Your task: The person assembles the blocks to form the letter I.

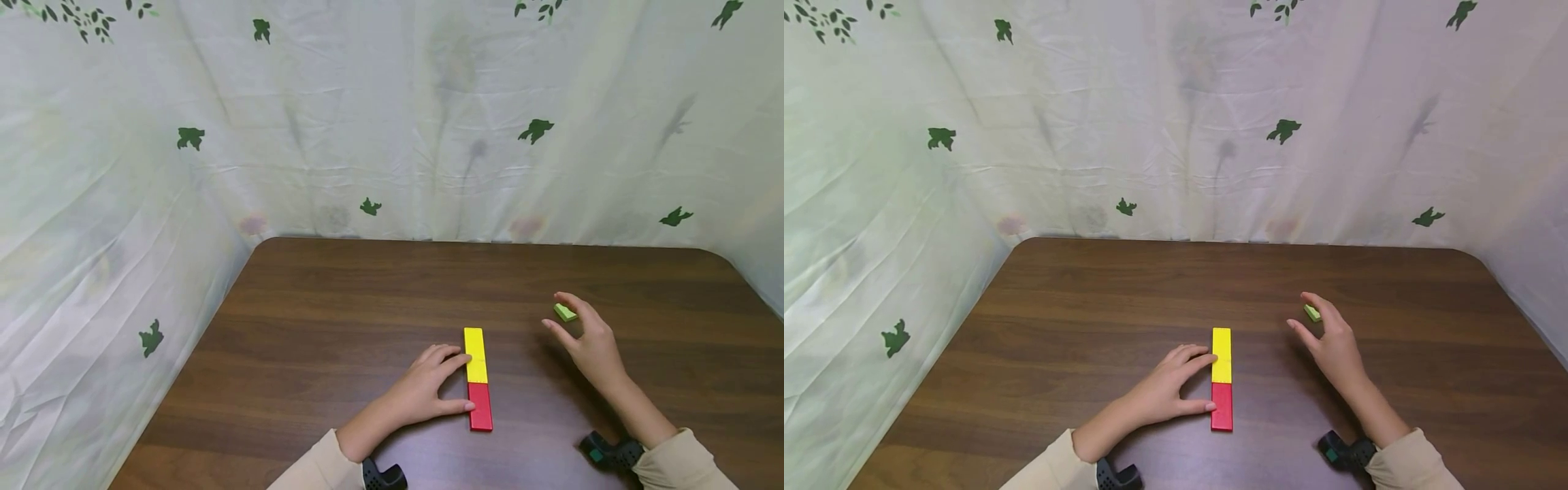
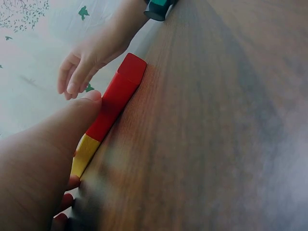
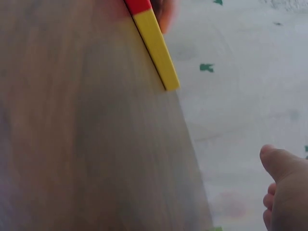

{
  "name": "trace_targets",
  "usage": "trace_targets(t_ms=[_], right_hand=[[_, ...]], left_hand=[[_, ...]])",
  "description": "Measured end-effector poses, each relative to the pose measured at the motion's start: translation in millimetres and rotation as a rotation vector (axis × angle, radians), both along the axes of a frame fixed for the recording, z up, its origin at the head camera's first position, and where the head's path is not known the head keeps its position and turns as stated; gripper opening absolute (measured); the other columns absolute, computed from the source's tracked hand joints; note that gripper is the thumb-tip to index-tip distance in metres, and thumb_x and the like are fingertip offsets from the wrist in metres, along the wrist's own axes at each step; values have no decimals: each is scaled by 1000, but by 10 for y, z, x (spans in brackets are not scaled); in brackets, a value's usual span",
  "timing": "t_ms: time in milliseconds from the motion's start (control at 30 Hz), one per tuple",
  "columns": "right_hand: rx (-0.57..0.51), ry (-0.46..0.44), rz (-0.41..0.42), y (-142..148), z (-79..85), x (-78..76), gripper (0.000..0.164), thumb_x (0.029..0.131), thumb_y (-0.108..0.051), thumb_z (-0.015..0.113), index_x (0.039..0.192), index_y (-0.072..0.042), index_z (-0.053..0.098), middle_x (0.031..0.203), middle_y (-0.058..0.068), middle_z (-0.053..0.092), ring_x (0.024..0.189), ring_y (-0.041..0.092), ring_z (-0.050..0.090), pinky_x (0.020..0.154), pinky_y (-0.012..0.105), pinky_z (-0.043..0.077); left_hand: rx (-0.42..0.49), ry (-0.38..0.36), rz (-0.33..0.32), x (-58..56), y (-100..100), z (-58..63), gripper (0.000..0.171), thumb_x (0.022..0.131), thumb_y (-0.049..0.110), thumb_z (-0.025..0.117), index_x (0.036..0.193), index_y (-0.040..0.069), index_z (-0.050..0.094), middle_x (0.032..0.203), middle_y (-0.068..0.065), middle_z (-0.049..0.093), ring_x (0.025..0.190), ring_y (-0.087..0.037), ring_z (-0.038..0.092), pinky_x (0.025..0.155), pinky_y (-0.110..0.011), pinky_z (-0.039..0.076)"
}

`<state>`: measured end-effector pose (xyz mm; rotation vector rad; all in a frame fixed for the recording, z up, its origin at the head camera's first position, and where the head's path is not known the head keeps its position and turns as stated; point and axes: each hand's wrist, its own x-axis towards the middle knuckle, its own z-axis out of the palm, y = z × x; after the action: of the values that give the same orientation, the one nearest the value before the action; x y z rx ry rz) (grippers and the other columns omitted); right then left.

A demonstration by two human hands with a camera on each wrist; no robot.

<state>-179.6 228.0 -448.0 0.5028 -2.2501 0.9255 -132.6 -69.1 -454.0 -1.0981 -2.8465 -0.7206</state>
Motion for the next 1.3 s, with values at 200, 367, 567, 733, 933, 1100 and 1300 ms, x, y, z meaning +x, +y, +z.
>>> trace_targets(t_ms=[200,367,567,733,933,1100,1300], right_hand=[[-33,-91,-70,84,-15,-34,56,67,1,76,117,6,51,110,20,56,100,36,52,90,14,34],[-41,-200,-104,137,-10,-45,55,74,-5,72,121,8,46,113,25,53,103,41,50,82,50,40],[-27,-316,-130,190,-20,-60,52,81,-10,67,121,12,43,115,30,49,104,45,46,81,56,37],[-2,-378,-145,231,-43,-73,51,83,-13,65,121,12,43,115,30,47,103,44,45,81,56,36],[26,-439,-146,271,-66,-79,51,85,-16,64,120,14,43,114,31,46,101,45,45,80,56,38],[45,-453,-146,278,-73,-95,48,85,-16,63,119,13,44,112,31,46,98,43,46,77,55,38],[79,-461,-146,273,-63,-108,45,84,-11,63,118,13,46,108,30,45,94,42,46,72,54,40]], left_hand=[[-6,-1,-2,-4,-3,0,70,77,60,56,134,21,42,132,-1,39,124,-20,30,100,-38,29],[-7,-4,-3,2,-4,-3,70,77,60,55,134,21,42,132,-1,39,124,-20,30,100,-38,29],[-3,-4,-4,5,-3,4,70,77,61,55,134,21,43,132,-1,39,124,-20,31,100,-38,29],[-4,-3,-3,4,-3,8,70,77,60,55,134,21,43,132,-2,40,124,-20,31,100,-39,29],[-6,-12,-4,4,-1,2,70,77,60,55,134,21,42,133,-1,39,124,-20,30,100,-39,29],[-3,-14,-2,6,-2,0,70,77,60,55,134,21,42,132,-1,39,125,-21,30,101,-39,28],[1,-5,-3,3,-1,10,70,77,59,56,134,20,43,132,-2,40,124,-21,31,101,-39,28]])
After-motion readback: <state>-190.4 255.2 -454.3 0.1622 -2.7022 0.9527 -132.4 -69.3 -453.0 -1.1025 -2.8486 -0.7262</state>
